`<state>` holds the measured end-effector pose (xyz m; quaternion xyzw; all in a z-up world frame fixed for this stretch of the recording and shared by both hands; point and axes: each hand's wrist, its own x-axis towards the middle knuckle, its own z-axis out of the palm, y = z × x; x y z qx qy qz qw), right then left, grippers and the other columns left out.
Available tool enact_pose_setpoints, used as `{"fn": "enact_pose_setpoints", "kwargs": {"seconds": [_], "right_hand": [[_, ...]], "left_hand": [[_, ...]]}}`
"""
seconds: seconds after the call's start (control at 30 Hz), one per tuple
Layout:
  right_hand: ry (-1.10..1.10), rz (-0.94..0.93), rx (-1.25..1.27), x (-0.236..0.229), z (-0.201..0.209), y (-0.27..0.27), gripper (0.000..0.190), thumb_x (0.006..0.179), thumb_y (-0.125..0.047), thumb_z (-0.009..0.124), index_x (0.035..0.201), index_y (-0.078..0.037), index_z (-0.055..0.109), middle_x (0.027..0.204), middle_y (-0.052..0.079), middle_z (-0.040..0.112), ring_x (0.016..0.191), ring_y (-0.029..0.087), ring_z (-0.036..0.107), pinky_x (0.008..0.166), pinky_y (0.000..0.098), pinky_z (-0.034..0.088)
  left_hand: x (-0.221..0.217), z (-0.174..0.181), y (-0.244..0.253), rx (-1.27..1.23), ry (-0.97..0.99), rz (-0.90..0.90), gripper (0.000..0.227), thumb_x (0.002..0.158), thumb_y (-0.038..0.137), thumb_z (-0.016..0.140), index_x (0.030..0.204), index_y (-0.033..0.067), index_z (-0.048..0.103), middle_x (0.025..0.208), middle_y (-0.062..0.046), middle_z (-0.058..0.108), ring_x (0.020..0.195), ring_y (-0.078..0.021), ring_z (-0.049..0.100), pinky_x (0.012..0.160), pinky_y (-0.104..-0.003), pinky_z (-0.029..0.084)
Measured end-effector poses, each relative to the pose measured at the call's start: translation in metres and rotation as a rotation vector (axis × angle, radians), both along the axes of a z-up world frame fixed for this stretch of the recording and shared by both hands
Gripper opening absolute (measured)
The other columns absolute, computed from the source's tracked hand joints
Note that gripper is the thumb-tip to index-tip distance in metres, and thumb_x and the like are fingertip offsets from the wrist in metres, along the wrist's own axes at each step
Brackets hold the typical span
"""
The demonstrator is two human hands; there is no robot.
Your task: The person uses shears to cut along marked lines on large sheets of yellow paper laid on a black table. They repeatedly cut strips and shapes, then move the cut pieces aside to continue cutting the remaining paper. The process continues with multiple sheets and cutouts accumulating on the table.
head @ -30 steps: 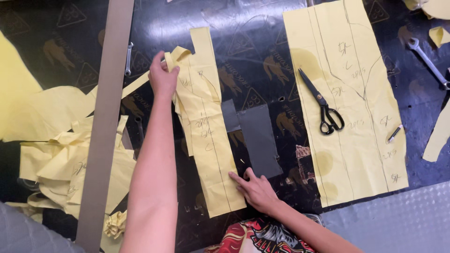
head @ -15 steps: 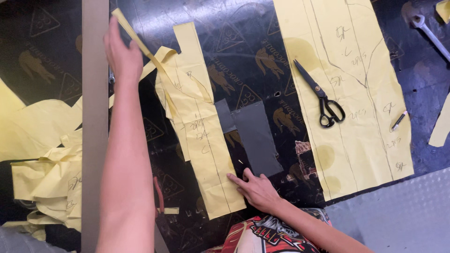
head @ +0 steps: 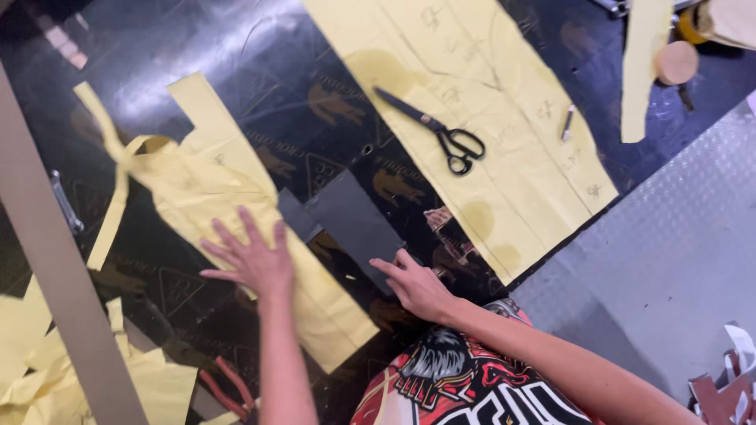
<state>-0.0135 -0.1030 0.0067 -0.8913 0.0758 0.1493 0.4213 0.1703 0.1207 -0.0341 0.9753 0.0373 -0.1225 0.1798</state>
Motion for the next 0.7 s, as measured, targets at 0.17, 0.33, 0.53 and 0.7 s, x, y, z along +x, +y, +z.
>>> {"fn": "enact_pose_setpoints", "kwargs": {"seconds": [0.17, 0.33, 0.53, 0.7], "right_hand": [[-0.288, -0.279, -0.221, 0.002, -0.003, -0.046, 0.046, 0.088, -0.006, 0.063, 0.133, -0.014, 0.057, 0.112, 0.018, 0.05, 0.09, 0.036, 0.062, 0.075, 0.0469, 0.052], [-0.157, -0.5, -0.501, 0.038, -0.007, -0.125, 0.057, 0.082, 0.003, 0.056, 0.139, -0.003, 0.052, 0.116, 0.023, 0.044, 0.104, 0.033, 0.052, 0.08, 0.0521, 0.04], [-0.118, -0.332, -0.666, 0.075, -0.023, -0.178, 0.049, 0.073, -0.001, 0.063, 0.122, -0.004, 0.058, 0.118, 0.015, 0.05, 0.112, 0.034, 0.048, 0.081, 0.0566, 0.038], [-0.083, -0.209, -0.678, 0.085, -0.044, -0.2, 0.038, 0.077, -0.008, 0.069, 0.114, -0.005, 0.061, 0.116, 0.014, 0.055, 0.113, 0.034, 0.048, 0.082, 0.0605, 0.041]], "left_hand": [[0.028, 0.02, 0.01, 0.015, -0.025, -0.014, 0.076, 0.1, 0.066, 0.041, 0.164, 0.0285, 0.027, 0.172, -0.02, 0.0, 0.155, -0.0476, -0.015, 0.109, -0.08, -0.016], [-0.022, 0.032, -0.014, -0.028, -0.188, -0.019, 0.068, 0.107, 0.047, 0.048, 0.165, 0.0158, 0.032, 0.172, -0.026, 0.009, 0.157, -0.0485, -0.005, 0.114, -0.077, -0.011], [-0.167, 0.028, -0.094, -0.284, -0.271, -0.187, 0.046, 0.1, 0.023, 0.059, 0.144, 0.0113, 0.054, 0.158, -0.021, 0.037, 0.154, -0.0414, 0.029, 0.124, -0.065, 0.017], [-0.227, 0.051, -0.139, -0.478, -0.194, -0.291, 0.036, 0.09, 0.009, 0.065, 0.126, 0.0056, 0.067, 0.142, -0.024, 0.051, 0.132, -0.044, 0.049, 0.108, -0.049, 0.042]]}}
